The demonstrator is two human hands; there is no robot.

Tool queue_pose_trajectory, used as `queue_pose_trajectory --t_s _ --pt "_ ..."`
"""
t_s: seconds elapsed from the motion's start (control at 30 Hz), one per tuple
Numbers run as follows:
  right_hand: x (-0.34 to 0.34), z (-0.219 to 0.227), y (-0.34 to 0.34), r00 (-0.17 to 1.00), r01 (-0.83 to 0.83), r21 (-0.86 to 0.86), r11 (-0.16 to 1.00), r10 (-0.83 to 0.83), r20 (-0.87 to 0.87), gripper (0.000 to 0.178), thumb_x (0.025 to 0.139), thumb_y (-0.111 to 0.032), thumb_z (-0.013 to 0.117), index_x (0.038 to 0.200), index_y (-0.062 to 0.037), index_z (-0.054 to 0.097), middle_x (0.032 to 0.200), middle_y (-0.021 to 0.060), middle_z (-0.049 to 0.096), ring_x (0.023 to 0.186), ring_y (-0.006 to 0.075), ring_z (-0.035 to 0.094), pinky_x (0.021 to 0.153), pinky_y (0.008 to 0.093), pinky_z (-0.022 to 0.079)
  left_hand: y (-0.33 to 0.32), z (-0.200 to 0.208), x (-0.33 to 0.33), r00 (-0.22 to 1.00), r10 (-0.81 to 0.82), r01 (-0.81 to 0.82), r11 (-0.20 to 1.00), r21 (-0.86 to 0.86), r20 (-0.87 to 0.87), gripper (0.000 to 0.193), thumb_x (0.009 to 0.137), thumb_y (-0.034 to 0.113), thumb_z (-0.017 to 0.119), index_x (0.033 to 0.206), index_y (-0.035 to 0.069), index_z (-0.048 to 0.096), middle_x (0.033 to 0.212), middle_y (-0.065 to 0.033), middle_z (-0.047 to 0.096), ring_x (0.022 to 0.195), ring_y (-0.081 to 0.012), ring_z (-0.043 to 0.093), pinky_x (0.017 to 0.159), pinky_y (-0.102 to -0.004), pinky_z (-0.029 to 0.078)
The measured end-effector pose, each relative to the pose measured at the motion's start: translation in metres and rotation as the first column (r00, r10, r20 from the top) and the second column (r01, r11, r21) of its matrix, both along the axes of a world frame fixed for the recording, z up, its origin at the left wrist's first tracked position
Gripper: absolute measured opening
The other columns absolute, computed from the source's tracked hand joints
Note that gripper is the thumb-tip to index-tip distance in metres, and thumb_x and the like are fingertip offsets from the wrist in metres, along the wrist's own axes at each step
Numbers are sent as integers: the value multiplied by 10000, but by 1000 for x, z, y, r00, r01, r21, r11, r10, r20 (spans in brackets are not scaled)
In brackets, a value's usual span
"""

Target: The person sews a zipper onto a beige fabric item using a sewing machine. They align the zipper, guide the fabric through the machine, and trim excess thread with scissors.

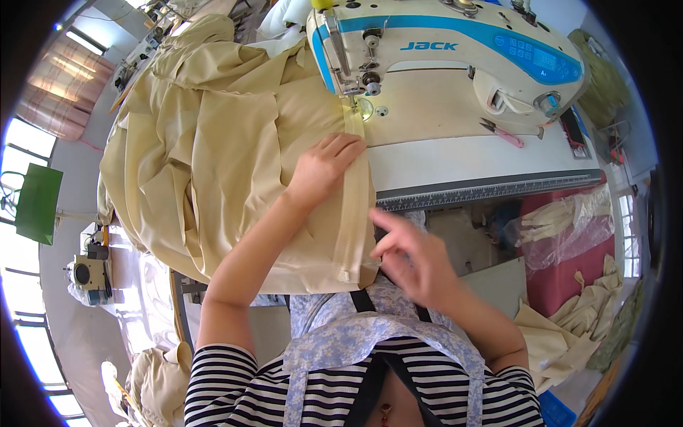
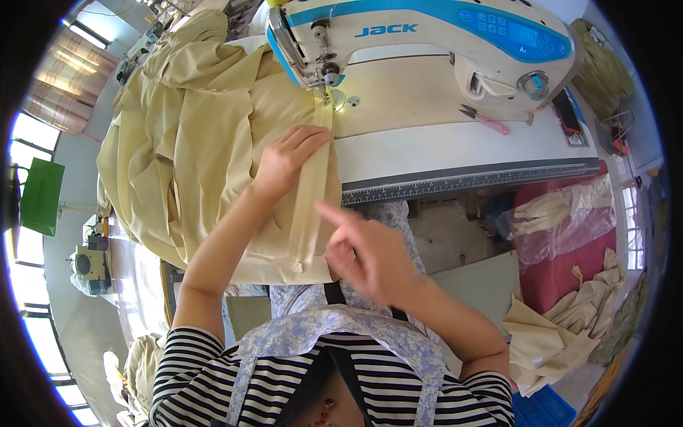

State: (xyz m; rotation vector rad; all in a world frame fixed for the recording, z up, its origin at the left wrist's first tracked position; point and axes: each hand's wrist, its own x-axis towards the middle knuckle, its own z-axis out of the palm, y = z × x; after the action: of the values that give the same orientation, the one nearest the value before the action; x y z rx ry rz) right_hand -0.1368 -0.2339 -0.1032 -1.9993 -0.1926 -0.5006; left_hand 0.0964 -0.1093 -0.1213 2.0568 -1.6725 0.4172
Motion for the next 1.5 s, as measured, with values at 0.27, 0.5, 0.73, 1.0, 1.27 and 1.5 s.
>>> queue_pose_trajectory --t_s 0.27,0.5,0.73,1.0,1.27,1.5 --pt "119 -63 -57 952 226 -536 814 -69 298 497 786 -23 689 1273 -70 602 1217 78 602 1162 284 589 960 390 516 -2 10 4 982 173 -183 967 -175 -70 346 870 -33 684 1209 33 690 1104 -128 724 933 -312 711 796 -364 574" --pt "120 -60 -46 906 117 -579 807 153 396 198 773 -94 664 964 -42 665 973 54 599 941 230 605 862 345 528 -11 33 12 951 225 -251 962 -105 -211 283 863 -13 686 1140 45 700 1011 -131 725 886 -300 696 761 -363 560" --pt "92 -70 -55 908 38 -559 828 205 366 134 749 -104 673 867 -41 683 970 42 626 952 213 627 865 336 549 -17 33 10 958 186 -199 979 -36 -219 212 918 8 664 1124 35 708 1012 -117 737 887 -297 704 800 -353 558" --pt "94 -60 -53 933 0 -556 831 200 298 176 735 -82 669 902 -31 692 964 50 617 923 213 604 831 328 545 -16 5 1 1000 2 -1 999 37 -19 361 768 33 705 1126 60 662 1158 -74 688 1028 -312 668 845 -394 566" --pt "111 -60 -47 941 179 -530 829 12 337 219 760 -72 660 967 0 677 1040 73 636 1023 247 615 919 346 554 -25 -5 12 983 182 -181 983 29 -37 363 841 18 699 1204 24 683 1212 -119 679 1039 -327 666 864 -393 557" --pt "120 -66 -53 947 129 -521 844 51 316 226 755 -74 656 969 -9 695 1045 86 671 1014 247 641 938 351 556 -30 2 23 936 278 -305 946 -107 -215 213 914 22 684 1123 -11 706 1082 -150 722 959 -313 694 823 -353 547"
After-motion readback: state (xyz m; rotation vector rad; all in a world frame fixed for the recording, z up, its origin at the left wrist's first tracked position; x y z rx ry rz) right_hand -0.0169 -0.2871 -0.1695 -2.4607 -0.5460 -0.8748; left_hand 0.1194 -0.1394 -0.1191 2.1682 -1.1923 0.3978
